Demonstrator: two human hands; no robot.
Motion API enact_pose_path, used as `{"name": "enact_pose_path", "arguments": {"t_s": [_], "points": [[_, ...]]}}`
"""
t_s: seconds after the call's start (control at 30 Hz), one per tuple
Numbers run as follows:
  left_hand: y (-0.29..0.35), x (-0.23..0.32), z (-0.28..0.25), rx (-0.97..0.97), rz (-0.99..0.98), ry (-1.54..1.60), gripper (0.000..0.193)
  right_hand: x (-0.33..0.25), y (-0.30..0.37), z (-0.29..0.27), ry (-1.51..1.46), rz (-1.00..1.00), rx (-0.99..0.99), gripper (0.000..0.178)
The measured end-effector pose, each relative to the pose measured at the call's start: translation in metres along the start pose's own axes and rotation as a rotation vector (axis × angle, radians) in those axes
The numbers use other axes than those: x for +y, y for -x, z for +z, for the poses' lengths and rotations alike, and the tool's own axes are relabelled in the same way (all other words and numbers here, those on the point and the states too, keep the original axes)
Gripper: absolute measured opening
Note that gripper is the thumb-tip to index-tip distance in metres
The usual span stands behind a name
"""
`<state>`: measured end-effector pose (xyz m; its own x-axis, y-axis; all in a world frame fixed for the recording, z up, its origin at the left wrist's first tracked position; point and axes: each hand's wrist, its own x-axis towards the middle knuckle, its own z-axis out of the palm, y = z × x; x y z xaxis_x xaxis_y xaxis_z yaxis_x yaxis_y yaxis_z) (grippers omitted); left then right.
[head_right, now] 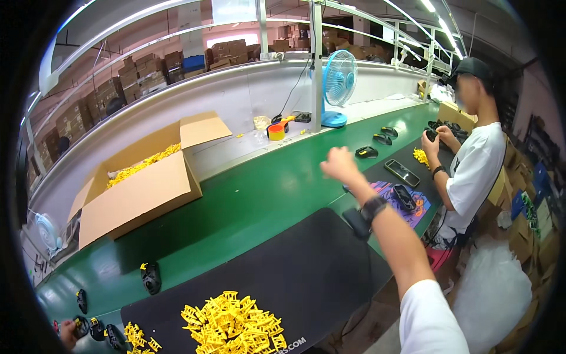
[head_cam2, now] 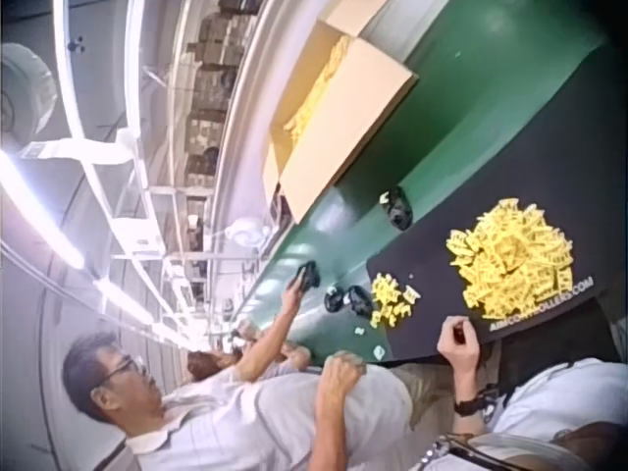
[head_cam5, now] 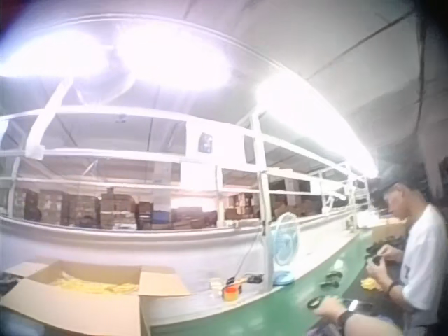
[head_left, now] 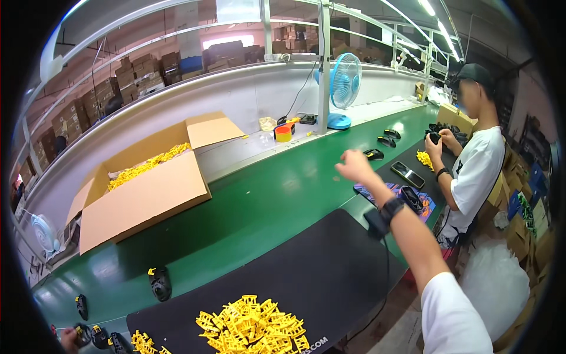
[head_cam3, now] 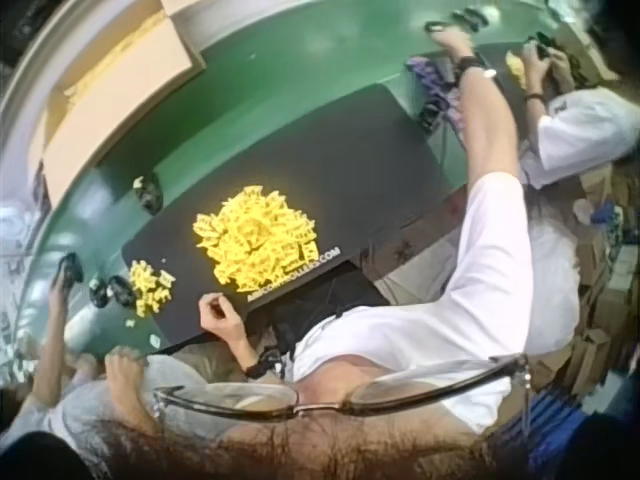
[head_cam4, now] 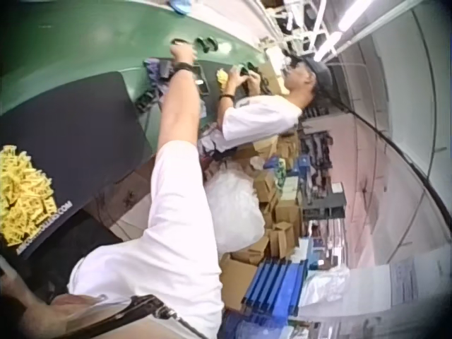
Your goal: The person is assembling small yellow components into a black handheld controller housing at a workbench.
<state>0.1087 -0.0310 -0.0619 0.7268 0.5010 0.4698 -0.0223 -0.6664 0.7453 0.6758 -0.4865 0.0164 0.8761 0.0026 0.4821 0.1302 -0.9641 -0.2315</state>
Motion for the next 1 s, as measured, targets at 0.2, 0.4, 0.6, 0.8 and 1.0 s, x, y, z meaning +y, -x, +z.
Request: {"name": "enact_pose_path", "arguments": {"t_s": [0.2,0.4,0.6,0.8,1.0], "points": [[-0.025,0.005,0.085,-0.067,0.079,0.236,0.004,0.028,-0.032,0.007,0.216,0.598,-0.269,0.078],[-0.006,0.02,0.042,-0.004,0.014,0.047,0.006,0.188,-0.061,0.048,0.359,0.495,-0.18,0.106],[0.006,0.029,0.013,0.151,-0.041,-0.186,0.005,0.217,-0.116,0.119,0.424,0.434,-0.342,0.093],[0.0,0.025,0.023,0.085,-0.107,-0.179,0.005,0.193,-0.115,0.157,0.183,0.209,-0.116,0.063],[-0.023,0.024,0.024,-0.027,-0.096,0.093,0.006,0.097,-0.084,0.107,0.048,-0.052,-0.104,0.056]]}}
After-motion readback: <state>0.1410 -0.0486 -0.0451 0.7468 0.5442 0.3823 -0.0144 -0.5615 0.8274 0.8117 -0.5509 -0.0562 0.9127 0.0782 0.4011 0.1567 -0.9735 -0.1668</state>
